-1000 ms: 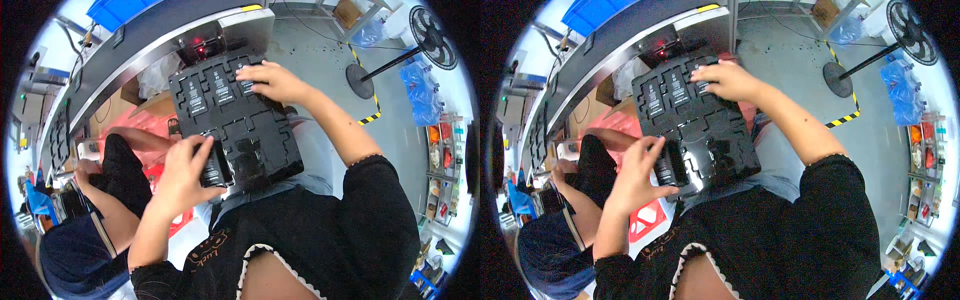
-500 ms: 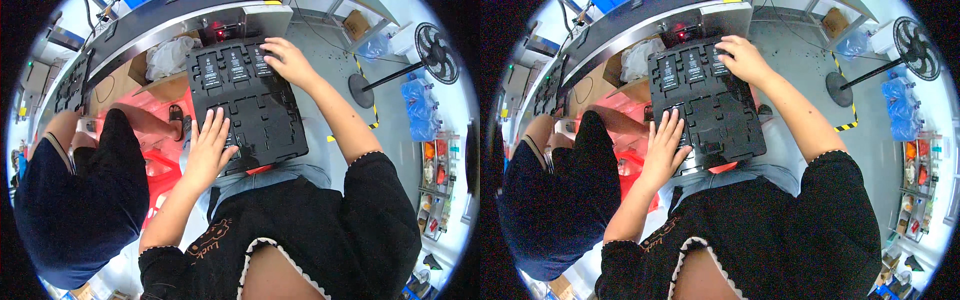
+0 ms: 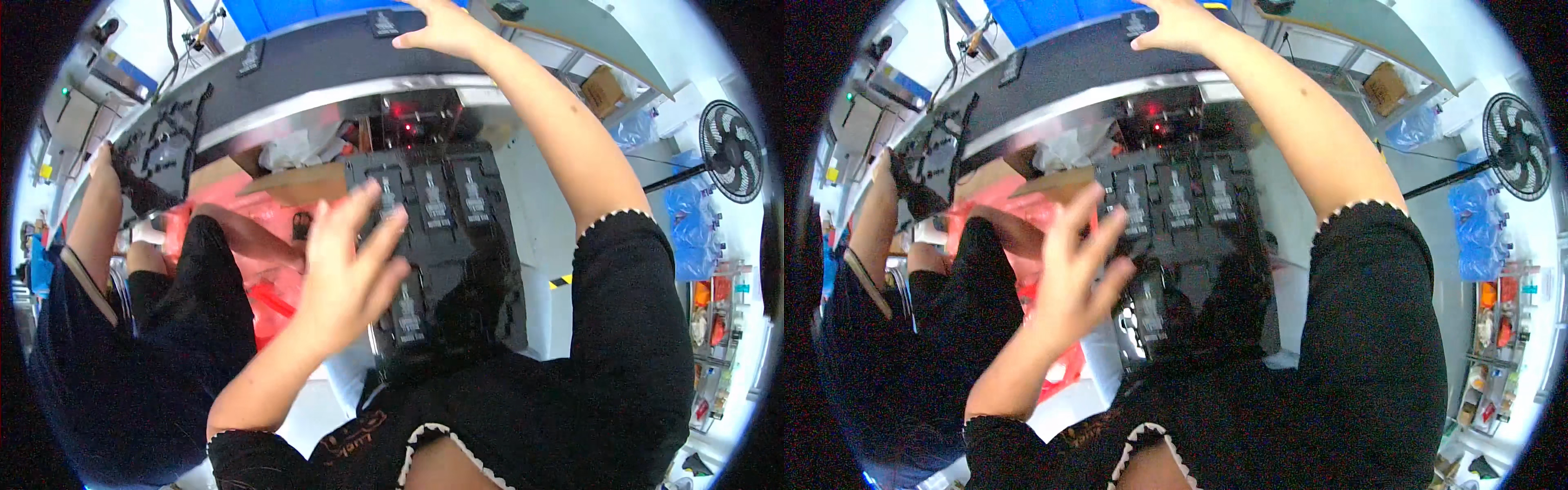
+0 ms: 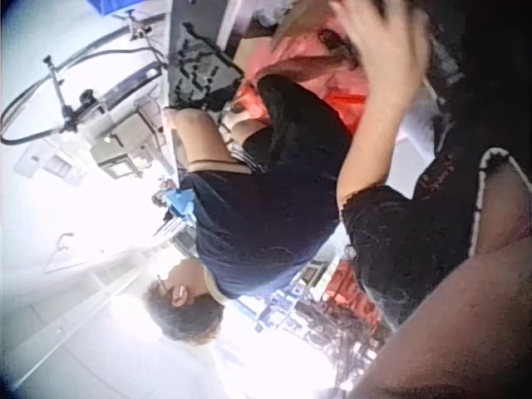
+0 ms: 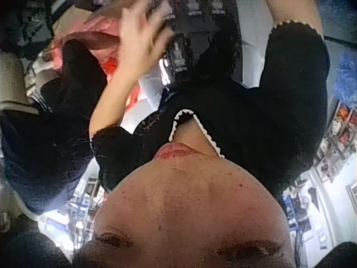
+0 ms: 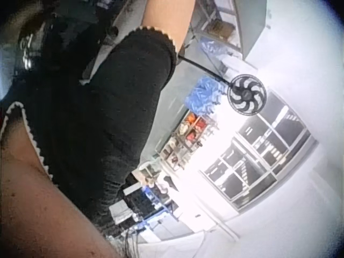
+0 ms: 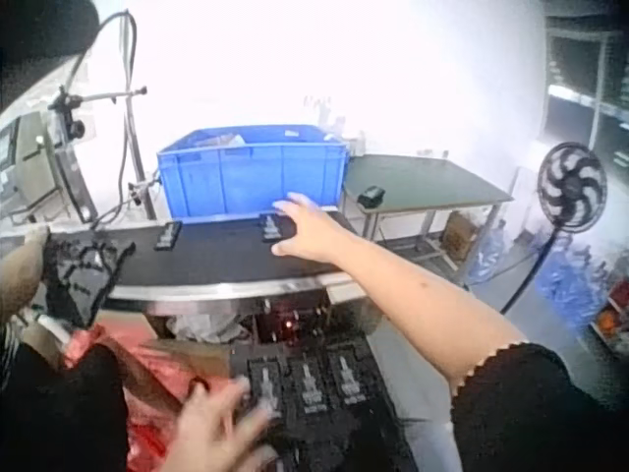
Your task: The person organizes black battery cases into a red plastic crate. They pick up the cases from a nearby surface and place them into the crate, arranging them in rows. The person occasionally adjusts the position of the cases to fit them neatly within the container.
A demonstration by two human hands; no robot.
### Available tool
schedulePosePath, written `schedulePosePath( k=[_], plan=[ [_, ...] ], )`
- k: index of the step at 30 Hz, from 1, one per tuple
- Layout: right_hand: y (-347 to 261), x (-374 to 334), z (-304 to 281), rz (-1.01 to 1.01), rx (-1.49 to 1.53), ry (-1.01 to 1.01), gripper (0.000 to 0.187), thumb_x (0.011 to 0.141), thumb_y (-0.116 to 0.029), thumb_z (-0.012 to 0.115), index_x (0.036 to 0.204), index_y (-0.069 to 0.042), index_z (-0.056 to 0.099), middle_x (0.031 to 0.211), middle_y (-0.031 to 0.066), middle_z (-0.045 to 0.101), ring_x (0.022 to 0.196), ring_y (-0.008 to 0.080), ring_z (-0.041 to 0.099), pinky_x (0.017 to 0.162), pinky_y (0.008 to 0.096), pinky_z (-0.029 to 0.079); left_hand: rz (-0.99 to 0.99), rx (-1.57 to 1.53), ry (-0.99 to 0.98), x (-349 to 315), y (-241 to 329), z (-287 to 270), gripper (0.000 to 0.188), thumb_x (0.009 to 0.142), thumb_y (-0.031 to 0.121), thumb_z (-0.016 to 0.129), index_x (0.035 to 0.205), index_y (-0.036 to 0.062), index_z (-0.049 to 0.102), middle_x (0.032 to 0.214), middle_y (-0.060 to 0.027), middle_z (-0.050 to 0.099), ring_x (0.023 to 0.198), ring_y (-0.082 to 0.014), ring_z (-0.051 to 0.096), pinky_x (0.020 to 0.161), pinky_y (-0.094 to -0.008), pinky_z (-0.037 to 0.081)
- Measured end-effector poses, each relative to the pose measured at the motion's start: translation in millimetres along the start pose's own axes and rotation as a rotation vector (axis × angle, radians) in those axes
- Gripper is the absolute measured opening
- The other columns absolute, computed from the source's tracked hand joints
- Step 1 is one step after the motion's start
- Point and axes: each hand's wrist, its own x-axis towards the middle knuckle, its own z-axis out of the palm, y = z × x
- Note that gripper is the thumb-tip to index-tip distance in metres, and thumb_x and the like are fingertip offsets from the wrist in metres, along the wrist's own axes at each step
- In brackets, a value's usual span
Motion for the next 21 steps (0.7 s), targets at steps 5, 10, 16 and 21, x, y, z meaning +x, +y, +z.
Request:
schedulePosePath(
  k=[5, 10, 16, 21],
  plan=[
    [44, 85, 20, 0.238, -0.060, -0.550, 0.096, 0.060, -0.026, 0.076, 0.141, -0.003, 0.030, 0.124, 0.0215, 0.052, 0.110, 0.0315, 0.052, 0.089, 0.0395, 0.045, 0.063, 0.248, 0.371, 135, -159, -41, 0.067, 0.070, 0.012, 0.066, 0.134, 0.0095, 0.044, 0.142, -0.0225, 0.032, 0.130, -0.0411, 0.034, 0.107, -0.0433, 0.030],
    [72, 85, -1, 0.255, 0.185, -0.754, 0.063, 0.056, -0.024, 0.081, 0.110, 0.002, 0.060, 0.095, 0.0152, 0.067, 0.086, 0.0269, 0.063, 0.072, 0.0402, 0.050, -0.223, 0.090, -0.173, 224, -300, -74, 0.090, 0.066, 0.017, 0.068, 0.146, 0.0230, 0.027, 0.151, -0.0192, 0.020, 0.136, -0.0327, 0.028, 0.112, -0.0397, 0.022],
    [83, 19, -32, 0.123, 0.272, 0.021, 0.038, 0.076, -0.008, 0.067, 0.112, 0.002, 0.059, 0.099, 0.0125, 0.066, 0.085, 0.0226, 0.062, 0.072, 0.0329, 0.052, -0.250, 0.159, -0.511, 259, -305, -79, 0.086, 0.070, 0.043, 0.072, 0.144, 0.0219, 0.034, 0.137, -0.0126, 0.046, 0.128, -0.0303, 0.041, 0.107, -0.0375, 0.028],
    [-7, -96, -85, 0.311, 0.767, 0.186, 0.029, 0.082, -0.007, 0.062, 0.110, -0.001, 0.061, 0.095, 0.0089, 0.065, 0.084, 0.0177, 0.061, 0.070, 0.0300, 0.051, -0.147, 0.555, -0.163, 235, -239, -61, 0.077, 0.073, 0.045, 0.072, 0.139, 0.0179, 0.043, 0.130, -0.0131, 0.052, 0.120, -0.0308, 0.049, 0.102, -0.0389, 0.036]
  ],
)
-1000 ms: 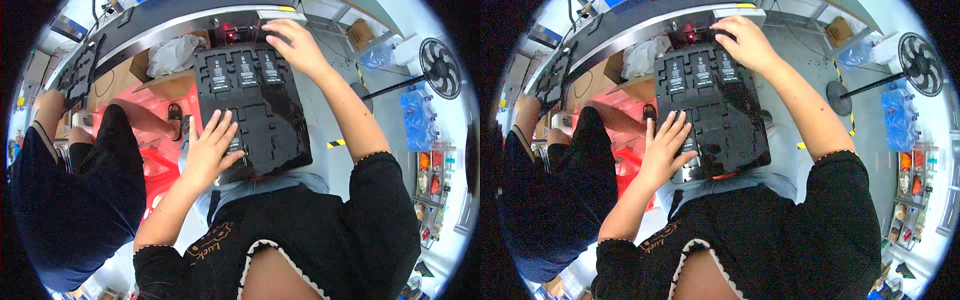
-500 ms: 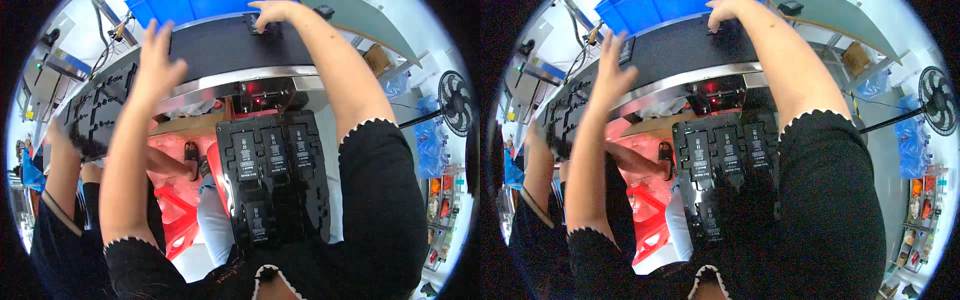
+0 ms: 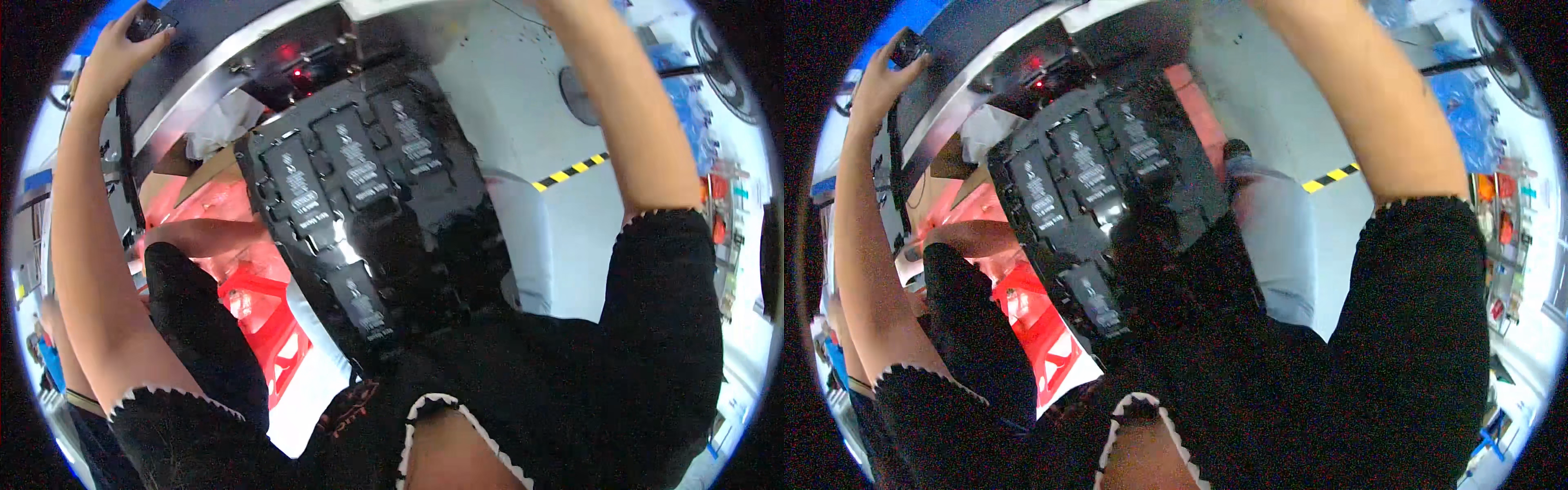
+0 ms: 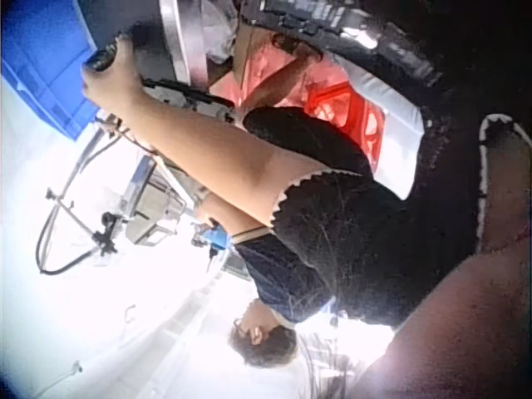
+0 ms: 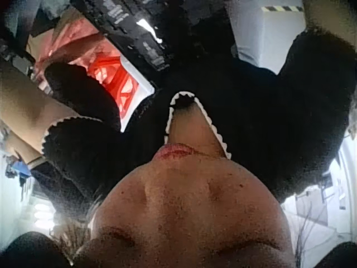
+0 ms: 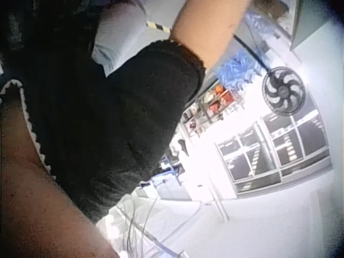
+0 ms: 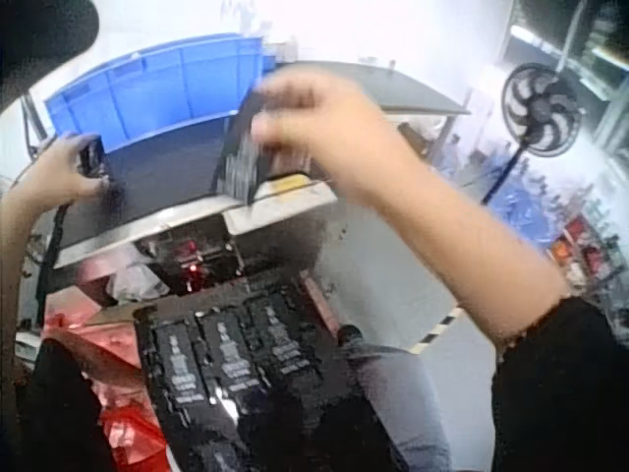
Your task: The person organizes black battery cases into a red plastic crate. They pick up the cases from a nearby surface and place them into the crate, arranging them in rows. The person occasionally adjusts the position of the cases to fit them neatly within the container.
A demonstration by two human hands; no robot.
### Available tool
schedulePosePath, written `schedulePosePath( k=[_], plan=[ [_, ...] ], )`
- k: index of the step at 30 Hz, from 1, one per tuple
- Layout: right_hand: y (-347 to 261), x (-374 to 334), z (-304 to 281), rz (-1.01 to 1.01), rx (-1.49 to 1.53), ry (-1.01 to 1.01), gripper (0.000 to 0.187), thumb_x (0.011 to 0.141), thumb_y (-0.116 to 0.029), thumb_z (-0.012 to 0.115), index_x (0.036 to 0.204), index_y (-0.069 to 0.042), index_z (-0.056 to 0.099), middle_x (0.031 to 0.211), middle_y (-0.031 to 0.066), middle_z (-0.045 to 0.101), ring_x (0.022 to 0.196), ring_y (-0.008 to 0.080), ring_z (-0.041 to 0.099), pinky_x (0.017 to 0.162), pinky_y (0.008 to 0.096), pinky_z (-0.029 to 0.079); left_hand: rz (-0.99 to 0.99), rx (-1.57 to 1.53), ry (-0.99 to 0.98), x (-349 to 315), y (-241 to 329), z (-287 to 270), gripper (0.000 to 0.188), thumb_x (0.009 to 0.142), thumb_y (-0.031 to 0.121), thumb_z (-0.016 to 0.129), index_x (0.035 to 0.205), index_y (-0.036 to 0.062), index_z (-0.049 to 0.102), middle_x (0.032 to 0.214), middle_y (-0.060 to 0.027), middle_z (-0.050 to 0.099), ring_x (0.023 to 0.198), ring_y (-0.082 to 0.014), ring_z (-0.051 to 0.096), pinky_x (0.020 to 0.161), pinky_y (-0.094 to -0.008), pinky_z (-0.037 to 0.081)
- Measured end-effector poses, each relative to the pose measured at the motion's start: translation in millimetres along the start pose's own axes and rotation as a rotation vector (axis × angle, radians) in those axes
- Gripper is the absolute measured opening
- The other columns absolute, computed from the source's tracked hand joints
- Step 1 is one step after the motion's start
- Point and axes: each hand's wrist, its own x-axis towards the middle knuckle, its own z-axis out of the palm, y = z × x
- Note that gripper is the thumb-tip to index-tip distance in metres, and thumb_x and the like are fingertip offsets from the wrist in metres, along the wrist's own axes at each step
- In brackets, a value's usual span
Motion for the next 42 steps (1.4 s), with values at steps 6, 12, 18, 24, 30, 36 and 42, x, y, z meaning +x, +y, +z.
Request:
schedulePosePath(
  k=[6, 12, 18, 24, 30, 36, 42],
  plan=[
    [-5, -155, -8, 0.436, 0.143, -0.557, 0.033, 0.076, -0.009, 0.069, 0.109, -0.005, 0.065, 0.097, 0.0070, 0.067, 0.088, 0.0133, 0.060, 0.079, 0.0293, 0.049, 0.305, -0.349, 0.010, -168, 208, -48, 0.079, 0.059, 0.020, 0.078, 0.131, 0.0058, 0.048, 0.129, -0.0164, 0.051, 0.122, -0.0302, 0.046, 0.103, -0.0395, 0.035],
    [0, -230, 19, -0.172, -0.571, -0.587, 0.037, 0.077, -0.014, 0.069, 0.113, -0.008, 0.062, 0.118, 0.0109, 0.056, 0.107, 0.0290, 0.053, 0.091, 0.0382, 0.043, 0.320, -0.293, -0.222, -282, 297, -17, 0.083, 0.062, 0.034, 0.077, 0.130, -0.0005, 0.044, 0.129, -0.0222, 0.043, 0.121, -0.0366, 0.042, 0.103, -0.0505, 0.030],
    [-5, -296, 21, -0.281, -0.587, -0.443, 0.047, 0.079, -0.024, 0.067, 0.123, -0.010, 0.055, 0.134, 0.0154, 0.046, 0.127, 0.0329, 0.042, 0.102, 0.0456, 0.036, 0.239, -0.182, -0.136, -318, 311, 7, 0.069, 0.079, 0.038, 0.065, 0.133, 0.0019, 0.043, 0.143, -0.0177, 0.035, 0.132, -0.0307, 0.034, 0.107, -0.0554, 0.023],
    [-8, -302, 28, -0.310, -0.658, -0.337, 0.043, 0.080, -0.031, 0.066, 0.117, -0.008, 0.059, 0.127, 0.0093, 0.055, 0.120, 0.0263, 0.050, 0.100, 0.0437, 0.037, 0.169, -0.220, -0.039, -326, 316, 11, 0.054, 0.082, 0.035, 0.064, 0.123, 0.0026, 0.053, 0.135, -0.0152, 0.046, 0.127, -0.0297, 0.041, 0.106, -0.0508, 0.028],
    [-3, -305, 38, -0.390, -0.757, -0.228, 0.027, 0.079, -0.025, 0.068, 0.101, -0.010, 0.067, 0.110, 0.0037, 0.064, 0.108, 0.0208, 0.057, 0.094, 0.0478, 0.037, -0.343, -0.750, 0.358, -287, 276, 22, 0.049, 0.086, 0.037, 0.063, 0.111, -0.0046, 0.060, 0.113, -0.0195, 0.060, 0.108, -0.0286, 0.057, 0.095, -0.0364, 0.041],
    [-2, -331, 30, -0.281, -0.728, -0.277, 0.029, 0.084, -0.019, 0.063, 0.112, -0.011, 0.063, 0.126, 0.0028, 0.057, 0.123, 0.0194, 0.048, 0.102, 0.0504, 0.029, -0.930, -2.250, 0.513, -191, 196, 30, 0.093, 0.085, 0.046, 0.063, 0.140, -0.0051, 0.009, 0.138, -0.0264, 0.031, 0.124, -0.0404, 0.043, 0.096, -0.0536, 0.043],
    [-7, -339, 39, -0.122, -0.520, -0.205, 0.027, 0.089, -0.016, 0.057, 0.115, -0.009, 0.061, 0.129, 0.0044, 0.055, 0.128, 0.0215, 0.043, 0.105, 0.0476, 0.028, -0.841, -2.216, 0.495, -190, 137, 60, 0.031, 0.095, 0.041, 0.050, 0.105, 0.0114, 0.050, 0.093, -0.0030, 0.058, 0.070, -0.0123, 0.055, 0.053, -0.0254, 0.047]
  ],
)
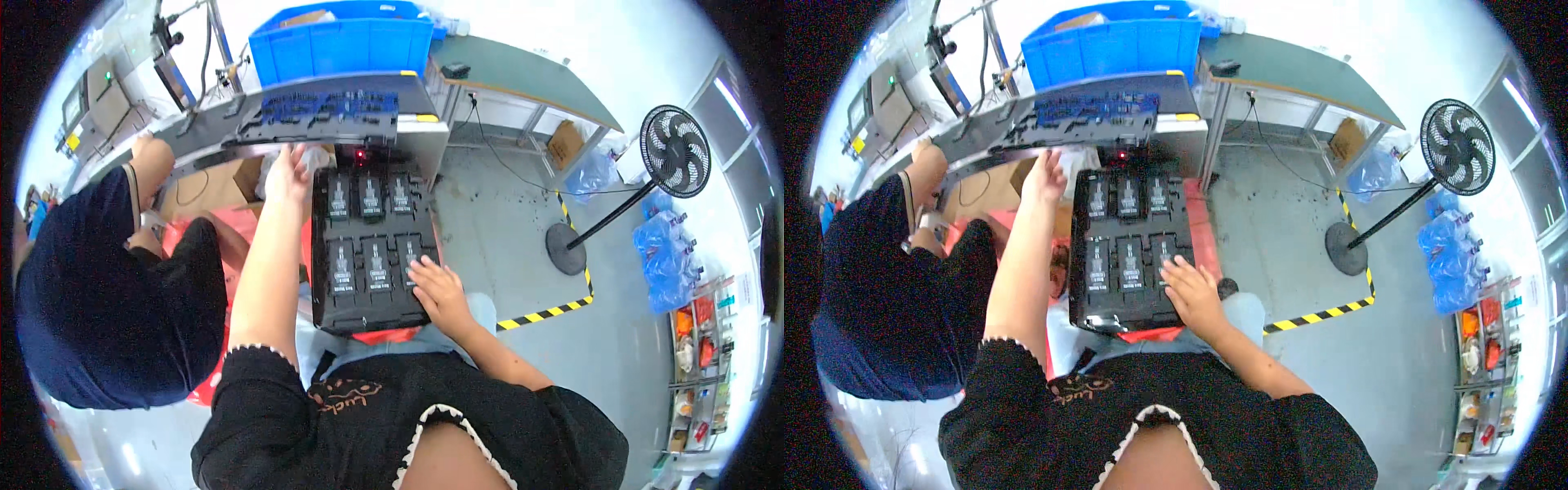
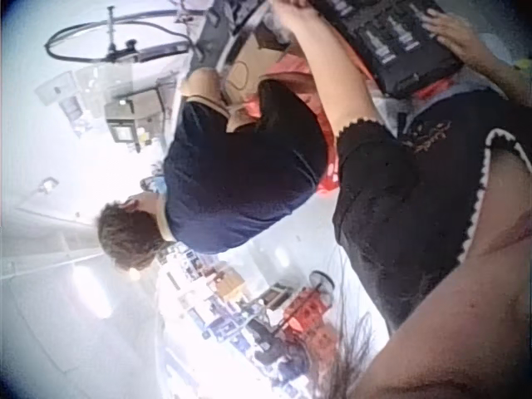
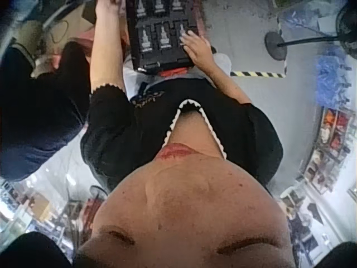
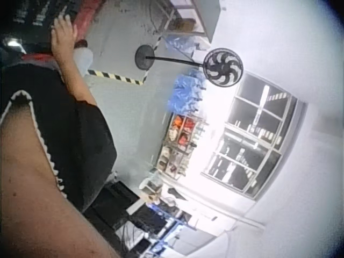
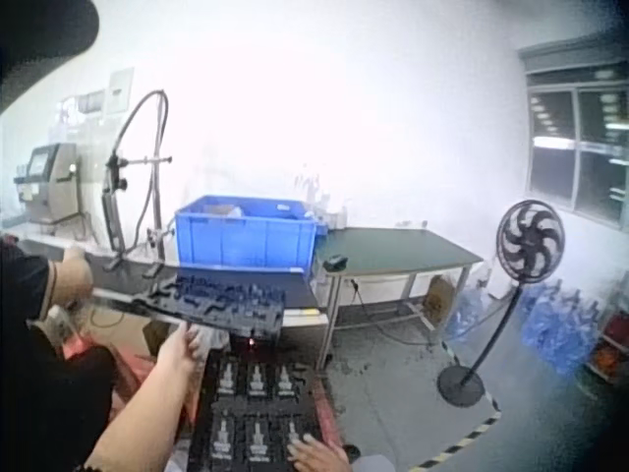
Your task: The person organizes black battery cases into a red plastic crate. They pick up the cases from a nearby surface and place them into the crate, arranging them in rows. The person occasionally adjusts the position of the cases to fit them neatly within the container.
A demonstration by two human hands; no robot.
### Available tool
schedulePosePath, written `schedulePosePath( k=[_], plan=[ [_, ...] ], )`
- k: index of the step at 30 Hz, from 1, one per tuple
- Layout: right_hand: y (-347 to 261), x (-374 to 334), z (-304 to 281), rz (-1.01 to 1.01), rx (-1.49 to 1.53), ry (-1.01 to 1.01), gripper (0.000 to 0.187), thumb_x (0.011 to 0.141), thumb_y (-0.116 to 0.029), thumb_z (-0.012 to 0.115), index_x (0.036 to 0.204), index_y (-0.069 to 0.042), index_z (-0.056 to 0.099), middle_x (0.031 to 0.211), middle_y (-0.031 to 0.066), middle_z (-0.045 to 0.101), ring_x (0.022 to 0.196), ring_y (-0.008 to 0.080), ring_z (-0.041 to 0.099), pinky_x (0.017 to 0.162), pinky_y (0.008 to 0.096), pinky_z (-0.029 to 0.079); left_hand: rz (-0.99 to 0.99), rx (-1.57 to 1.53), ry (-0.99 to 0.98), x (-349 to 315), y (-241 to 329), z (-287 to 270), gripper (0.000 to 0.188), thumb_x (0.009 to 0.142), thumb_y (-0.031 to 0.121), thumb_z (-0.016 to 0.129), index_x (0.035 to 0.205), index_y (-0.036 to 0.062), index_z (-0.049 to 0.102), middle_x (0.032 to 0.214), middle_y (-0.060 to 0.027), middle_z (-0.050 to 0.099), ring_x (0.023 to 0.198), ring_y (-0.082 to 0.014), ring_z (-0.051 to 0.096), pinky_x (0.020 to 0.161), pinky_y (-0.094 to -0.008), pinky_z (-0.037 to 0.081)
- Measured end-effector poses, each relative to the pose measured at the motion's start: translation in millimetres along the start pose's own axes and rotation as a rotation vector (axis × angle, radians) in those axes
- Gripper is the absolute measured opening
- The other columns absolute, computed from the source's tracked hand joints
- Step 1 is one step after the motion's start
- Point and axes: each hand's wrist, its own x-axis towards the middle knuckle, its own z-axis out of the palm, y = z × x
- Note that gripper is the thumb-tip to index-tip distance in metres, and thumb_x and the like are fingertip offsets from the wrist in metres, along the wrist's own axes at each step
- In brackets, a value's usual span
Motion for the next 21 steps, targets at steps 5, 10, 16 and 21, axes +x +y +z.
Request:
schedulePosePath(
  k=[5, 10, 16, 21],
  plan=[
    [23, 3, -7, 0.073, 0.171, 0.170, 0.020, 0.087, -0.012, 0.058, 0.104, -0.004, 0.064, 0.118, 0.0128, 0.060, 0.115, 0.0248, 0.055, 0.094, 0.0400, 0.041, -0.036, -0.162, 0.210, -94, 13, 20, 0.052, 0.089, 0.055, 0.052, 0.101, 0.0045, 0.047, 0.087, -0.0069, 0.049, 0.083, -0.0234, 0.053, 0.083, -0.0467, 0.051],
    [13, 46, -9, 0.081, 0.256, 0.428, 0.017, 0.088, -0.009, 0.056, 0.100, 0.001, 0.061, 0.099, 0.0142, 0.060, 0.096, 0.0293, 0.057, 0.088, 0.0356, 0.044, 0.012, 0.105, 0.125, -96, -7, 1, 0.049, 0.090, 0.036, 0.060, 0.119, -0.0003, 0.046, 0.110, -0.0122, 0.053, 0.100, -0.0296, 0.053, 0.093, -0.0492, 0.046],
    [16, 79, -45, 0.220, 0.238, 0.671, 0.030, 0.095, -0.022, 0.049, 0.109, 0.003, 0.059, 0.107, 0.0114, 0.060, 0.101, 0.0228, 0.056, 0.091, 0.0336, 0.043, 0.110, 0.093, 0.136, -108, 3, -35, 0.035, 0.095, 0.019, 0.053, 0.121, -0.0038, 0.050, 0.114, -0.0117, 0.059, 0.103, -0.0245, 0.057, 0.085, -0.0386, 0.047],
    [31, 79, -56, 0.551, 0.761, 0.308, 0.055, 0.098, -0.039, 0.041, 0.124, 0.008, 0.049, 0.126, 0.0199, 0.052, 0.117, 0.0261, 0.049, 0.100, 0.0333, 0.037, 0.404, 0.704, 0.091, -113, -16, -32, 0.029, 0.088, 0.020, 0.060, 0.101, -0.0065, 0.062, 0.090, -0.0098, 0.067, 0.081, -0.0203, 0.064, 0.075, -0.0300, 0.050]
  ],
)
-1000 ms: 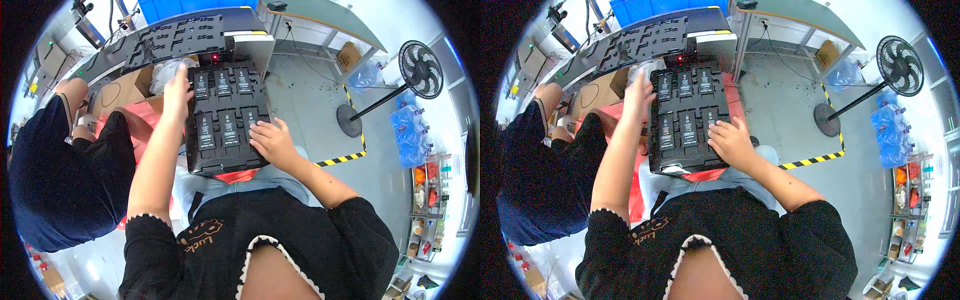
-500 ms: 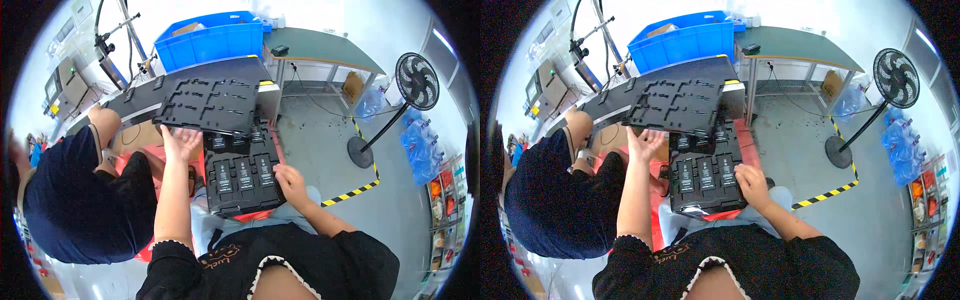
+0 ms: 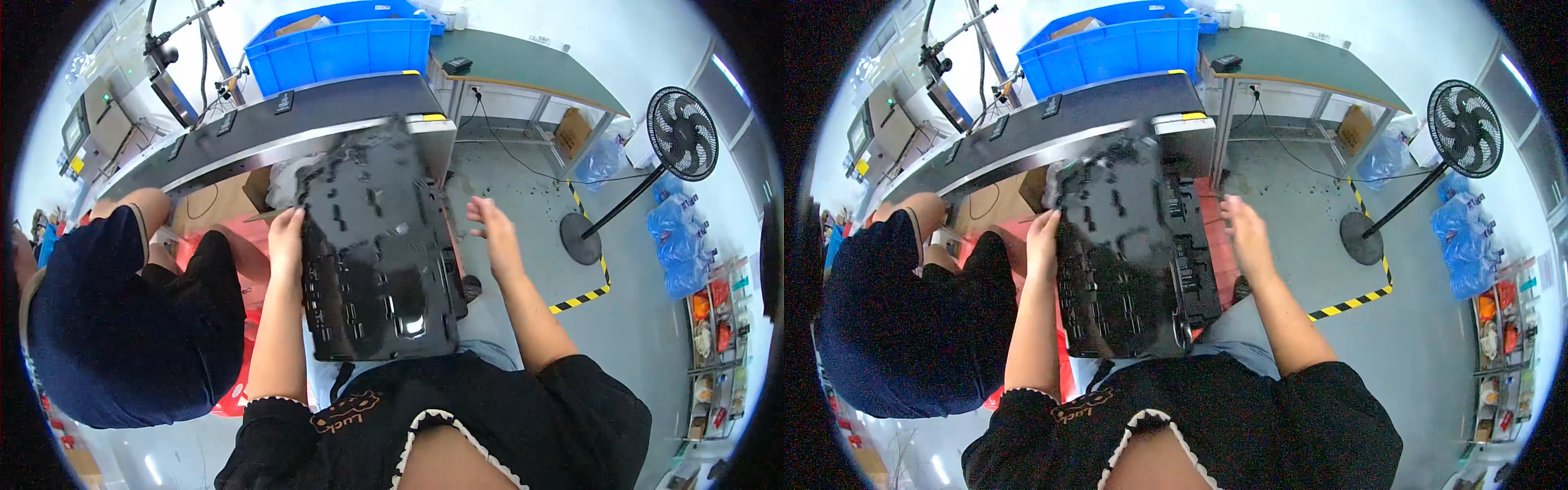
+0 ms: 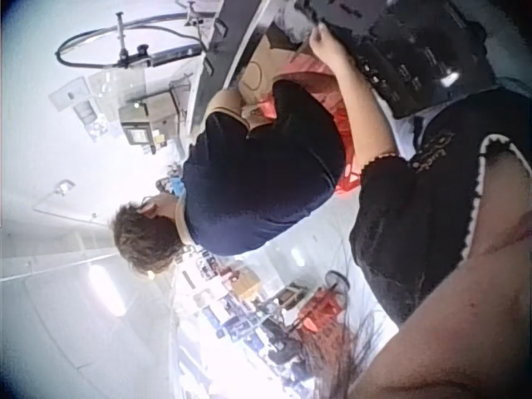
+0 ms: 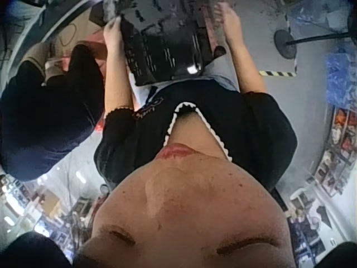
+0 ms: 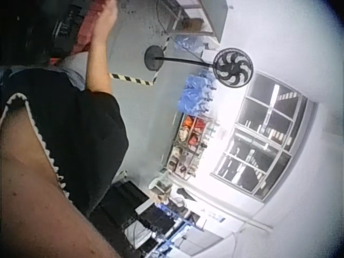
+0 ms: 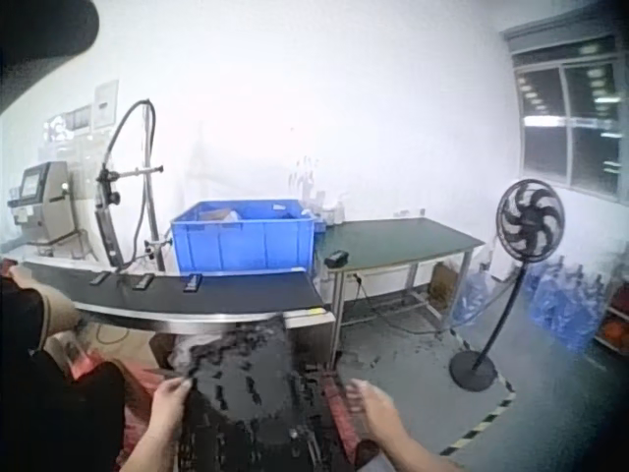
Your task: The person organizes black battery cases into a red plastic crate. They pick up the cases from a nearby surface and place them into the crate, arranging them in rows. The person occasionally adjusts the position of the cases to fit them neatly within the container.
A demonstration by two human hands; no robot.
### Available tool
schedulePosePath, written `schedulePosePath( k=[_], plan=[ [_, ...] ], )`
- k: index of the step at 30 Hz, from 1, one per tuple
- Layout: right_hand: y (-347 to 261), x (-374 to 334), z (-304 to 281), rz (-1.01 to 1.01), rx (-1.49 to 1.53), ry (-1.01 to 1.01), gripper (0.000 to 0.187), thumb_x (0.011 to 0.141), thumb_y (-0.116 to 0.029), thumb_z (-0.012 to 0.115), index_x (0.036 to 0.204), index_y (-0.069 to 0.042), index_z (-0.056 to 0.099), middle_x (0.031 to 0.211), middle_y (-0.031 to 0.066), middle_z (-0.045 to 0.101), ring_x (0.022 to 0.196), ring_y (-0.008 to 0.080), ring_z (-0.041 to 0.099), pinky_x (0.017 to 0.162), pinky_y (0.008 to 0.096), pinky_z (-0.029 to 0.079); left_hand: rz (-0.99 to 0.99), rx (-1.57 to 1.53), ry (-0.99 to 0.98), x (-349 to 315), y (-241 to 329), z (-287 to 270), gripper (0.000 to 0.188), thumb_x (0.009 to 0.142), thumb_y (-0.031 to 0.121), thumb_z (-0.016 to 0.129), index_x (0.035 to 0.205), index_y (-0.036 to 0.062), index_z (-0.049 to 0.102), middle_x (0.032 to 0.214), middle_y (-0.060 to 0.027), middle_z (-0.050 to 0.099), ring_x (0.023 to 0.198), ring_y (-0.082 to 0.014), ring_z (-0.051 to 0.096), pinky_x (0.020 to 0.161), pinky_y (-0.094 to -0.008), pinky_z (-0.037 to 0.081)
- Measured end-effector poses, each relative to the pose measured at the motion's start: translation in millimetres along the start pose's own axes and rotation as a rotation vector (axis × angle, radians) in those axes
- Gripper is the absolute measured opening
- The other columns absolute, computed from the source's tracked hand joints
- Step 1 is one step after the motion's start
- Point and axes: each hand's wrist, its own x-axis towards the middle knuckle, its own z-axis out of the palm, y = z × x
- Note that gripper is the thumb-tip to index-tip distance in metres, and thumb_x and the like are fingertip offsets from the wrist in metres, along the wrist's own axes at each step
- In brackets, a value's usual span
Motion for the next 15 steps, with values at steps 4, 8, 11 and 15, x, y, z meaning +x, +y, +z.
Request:
schedulePosePath(
  k=[4, 8, 11, 15],
  plan=[
    [45, 19, 20, 0.059, -0.461, -0.176, 0.066, 0.093, -0.044, 0.048, 0.133, 0.008, 0.041, 0.136, 0.0281, 0.042, 0.131, 0.0362, 0.035, 0.108, 0.0372, 0.027, 0.065, 0.472, -0.074, 7, -21, 39, 0.031, 0.076, 0.013, 0.069, 0.099, -0.0069, 0.063, 0.092, -0.0199, 0.066, 0.087, -0.0264, 0.063, 0.080, -0.0341, 0.048],
    [95, 48, 33, -0.024, -0.337, -0.122, 0.067, 0.090, -0.040, 0.053, 0.134, 0.008, 0.039, 0.137, 0.0273, 0.041, 0.129, 0.0343, 0.040, 0.107, 0.0363, 0.030, 0.072, 0.745, 0.036, 12, -32, 59, 0.038, 0.079, 0.018, 0.065, 0.108, -0.0056, 0.059, 0.109, -0.0233, 0.056, 0.113, -0.0375, 0.047, 0.091, -0.0428, 0.043],
    [82, 61, 41, 0.103, -0.340, -0.025, 0.059, 0.091, -0.037, 0.050, 0.130, 0.008, 0.044, 0.129, 0.0255, 0.050, 0.122, 0.0347, 0.047, 0.103, 0.0354, 0.034, 0.043, 0.911, 0.053, 11, -27, 62, 0.050, 0.085, 0.035, 0.057, 0.114, -0.0060, 0.054, 0.110, -0.0262, 0.056, 0.111, -0.0411, 0.049, 0.092, -0.0445, 0.042],
    [83, 76, 46, 0.095, -0.309, -0.071, 0.051, 0.093, -0.034, 0.049, 0.123, 0.006, 0.051, 0.119, 0.0202, 0.059, 0.111, 0.0298, 0.055, 0.097, 0.0341, 0.038, -0.038, 0.706, -0.122, 44, -51, 60, 0.049, 0.090, 0.035, 0.050, 0.110, -0.0089, 0.053, 0.104, -0.0314, 0.058, 0.099, -0.0482, 0.053, 0.092, -0.0486, 0.041]
  ],
)
